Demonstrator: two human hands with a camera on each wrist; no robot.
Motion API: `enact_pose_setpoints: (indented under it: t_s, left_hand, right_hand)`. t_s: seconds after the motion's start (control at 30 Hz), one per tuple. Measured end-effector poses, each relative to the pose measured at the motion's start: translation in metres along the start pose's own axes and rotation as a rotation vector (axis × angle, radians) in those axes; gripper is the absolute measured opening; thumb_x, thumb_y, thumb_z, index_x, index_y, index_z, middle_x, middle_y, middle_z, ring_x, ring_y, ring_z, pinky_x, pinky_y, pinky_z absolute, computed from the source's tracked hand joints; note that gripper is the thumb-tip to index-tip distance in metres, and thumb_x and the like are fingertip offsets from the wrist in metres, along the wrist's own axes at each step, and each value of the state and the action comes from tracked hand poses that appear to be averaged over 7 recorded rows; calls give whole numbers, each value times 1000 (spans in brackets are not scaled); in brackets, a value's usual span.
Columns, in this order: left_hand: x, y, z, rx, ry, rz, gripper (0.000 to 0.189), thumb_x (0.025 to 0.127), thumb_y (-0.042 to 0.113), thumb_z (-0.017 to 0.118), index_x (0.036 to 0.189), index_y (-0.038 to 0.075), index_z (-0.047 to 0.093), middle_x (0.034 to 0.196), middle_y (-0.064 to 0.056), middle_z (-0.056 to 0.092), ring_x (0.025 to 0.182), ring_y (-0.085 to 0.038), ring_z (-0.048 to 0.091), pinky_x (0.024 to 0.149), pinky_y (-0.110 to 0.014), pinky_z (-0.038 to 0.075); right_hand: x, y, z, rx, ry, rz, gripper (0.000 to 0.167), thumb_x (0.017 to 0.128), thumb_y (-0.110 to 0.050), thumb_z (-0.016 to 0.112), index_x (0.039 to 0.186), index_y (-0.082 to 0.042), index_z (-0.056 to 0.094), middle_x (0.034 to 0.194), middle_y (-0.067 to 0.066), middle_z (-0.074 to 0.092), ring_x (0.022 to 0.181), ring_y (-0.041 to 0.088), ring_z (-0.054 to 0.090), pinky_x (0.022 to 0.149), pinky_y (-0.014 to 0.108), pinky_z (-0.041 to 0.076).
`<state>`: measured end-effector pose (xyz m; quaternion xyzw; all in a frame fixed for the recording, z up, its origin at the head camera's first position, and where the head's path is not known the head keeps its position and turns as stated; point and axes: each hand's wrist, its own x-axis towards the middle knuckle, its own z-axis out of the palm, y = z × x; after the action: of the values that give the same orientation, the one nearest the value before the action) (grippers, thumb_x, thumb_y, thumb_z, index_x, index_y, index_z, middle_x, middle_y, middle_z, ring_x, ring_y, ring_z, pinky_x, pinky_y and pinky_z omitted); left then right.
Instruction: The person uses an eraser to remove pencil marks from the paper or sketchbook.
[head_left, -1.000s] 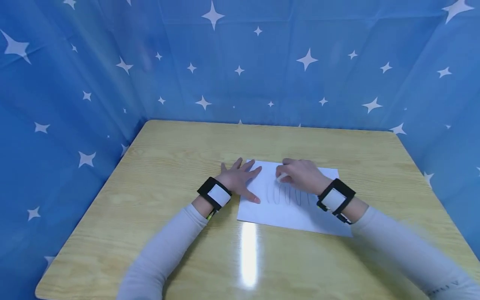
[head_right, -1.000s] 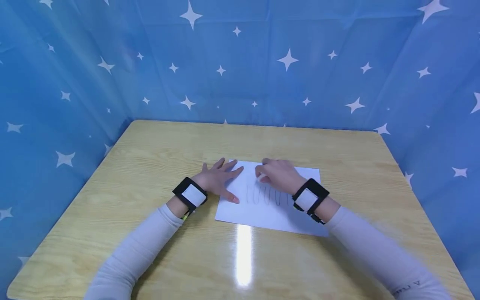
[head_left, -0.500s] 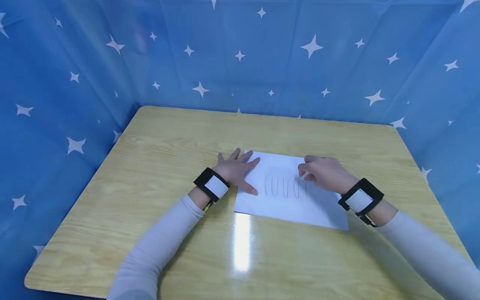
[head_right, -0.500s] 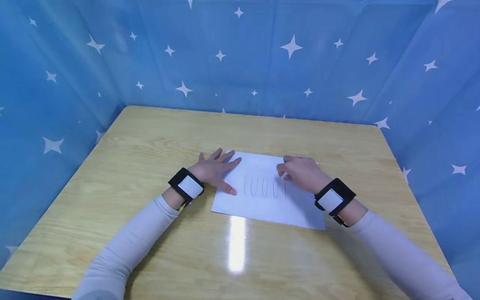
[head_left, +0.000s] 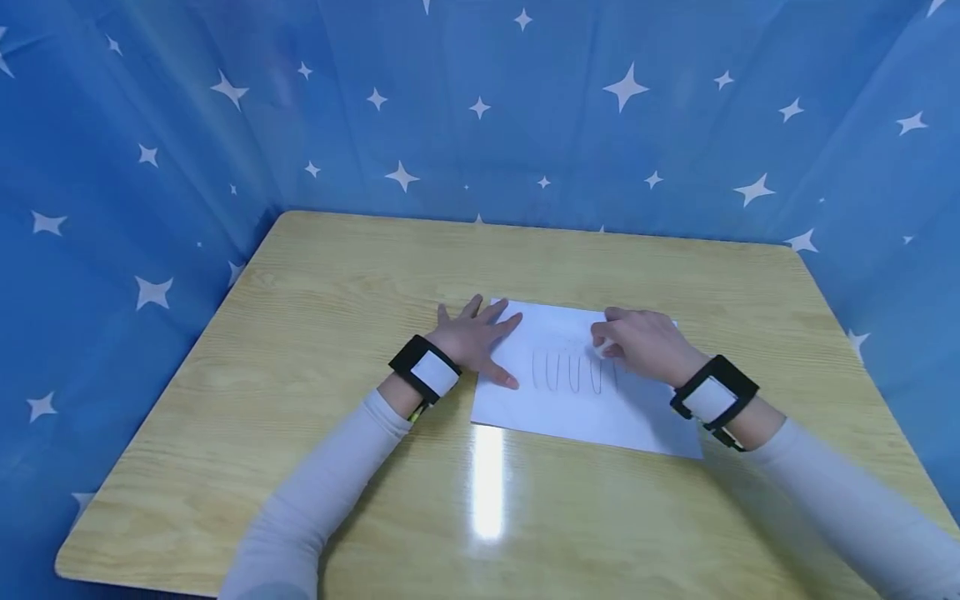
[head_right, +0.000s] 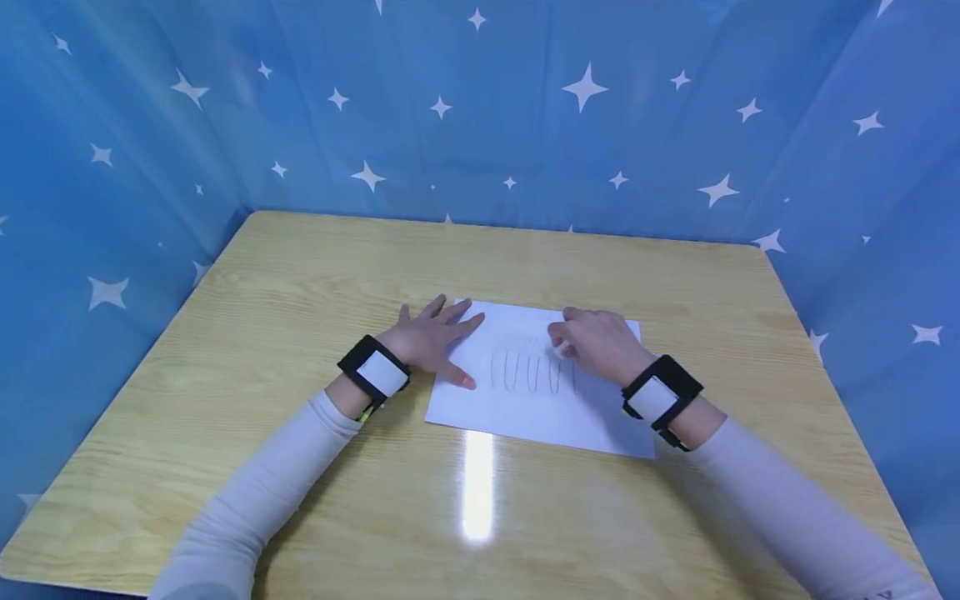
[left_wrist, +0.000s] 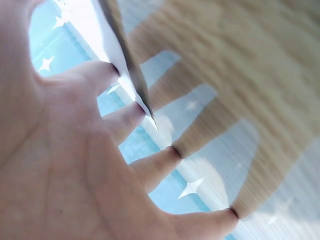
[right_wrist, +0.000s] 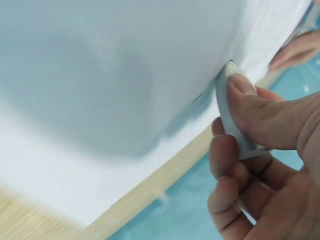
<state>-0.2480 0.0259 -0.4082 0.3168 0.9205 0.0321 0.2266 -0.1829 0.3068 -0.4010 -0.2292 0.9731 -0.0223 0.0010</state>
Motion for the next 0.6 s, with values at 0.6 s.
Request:
enact_pose_setpoints:
  t_s: [0.6]
  left_hand:
    - [-1, 3, 3, -10, 8, 3, 115, 79, 77, 74, 169, 37, 14, 180, 2, 2, 166, -39, -4, 122, -82, 5]
  right_hand:
    - [16, -16, 10, 7, 58, -54, 16, 89, -14, 84, 103, -18, 78, 88, 4, 67, 67, 14, 58, 63, 32, 51]
